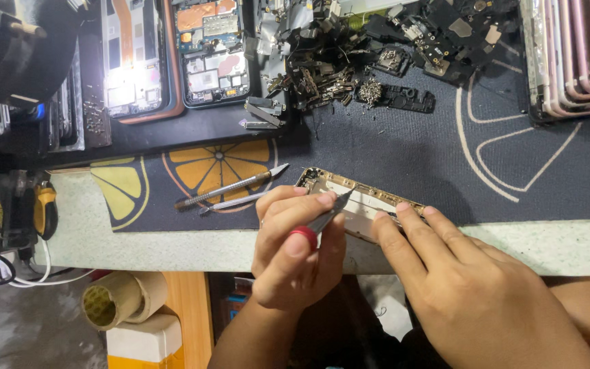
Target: The person disassembles a smartphone using a screwdriver and tweezers, removes internal components, and places them on the workbench. The person then uses a screwdriver to pry and adjust parts within the phone's chassis.
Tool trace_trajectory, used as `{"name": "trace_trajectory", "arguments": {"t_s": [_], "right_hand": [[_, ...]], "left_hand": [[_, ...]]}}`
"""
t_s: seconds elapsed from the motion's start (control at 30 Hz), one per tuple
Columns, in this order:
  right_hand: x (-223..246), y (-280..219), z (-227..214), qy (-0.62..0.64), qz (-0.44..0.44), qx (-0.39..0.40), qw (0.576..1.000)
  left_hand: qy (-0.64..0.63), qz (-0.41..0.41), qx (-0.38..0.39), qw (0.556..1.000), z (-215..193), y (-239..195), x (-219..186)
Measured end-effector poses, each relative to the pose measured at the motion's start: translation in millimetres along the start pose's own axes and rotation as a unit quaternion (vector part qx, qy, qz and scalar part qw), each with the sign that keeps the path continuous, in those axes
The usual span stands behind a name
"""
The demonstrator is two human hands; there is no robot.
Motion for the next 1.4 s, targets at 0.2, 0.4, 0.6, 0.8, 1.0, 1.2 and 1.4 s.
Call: {"name": "trace_trajectory", "arguments": {"t_s": [0.2,0.4,0.6,0.8,1.0,1.2,1.4], "right_hand": [[-1,-1,3,0.000,0.007,0.002,1.000],[-7,0,6,-0.008,-0.017,0.000,1.000],[-12,-11,19,0.017,-0.012,0.014,1.000],[-19,-17,27,-0.014,0.007,0.096,0.995],[-18,-17,15,0.004,0.021,0.050,0.999],[-20,-19,14,0.013,0.002,0.053,0.999],[-23,-19,25,0.038,-0.011,0.039,0.998]], "left_hand": [[-0.042,-0.029,-0.058,0.997,4,-2,3],[-0.091,-0.033,-0.054,0.994,-13,49,-2],[-0.103,-0.011,-0.013,0.995,-3,97,42],[-0.007,0.061,0.094,0.994,29,110,58],[-0.038,0.013,0.144,0.989,44,100,68],[-0.097,0.017,0.147,0.984,55,105,59],[-0.085,0.013,0.166,0.982,54,114,48]]}}
Point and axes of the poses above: each hand's wrist, its own y-axis towards the middle knuckle, its own z-axis out of the palm, x = y × z, the point moved 4 cm from there along y, towards the middle knuckle, and after that the axes turned 7 degrees about y, right-handed, at the moved point
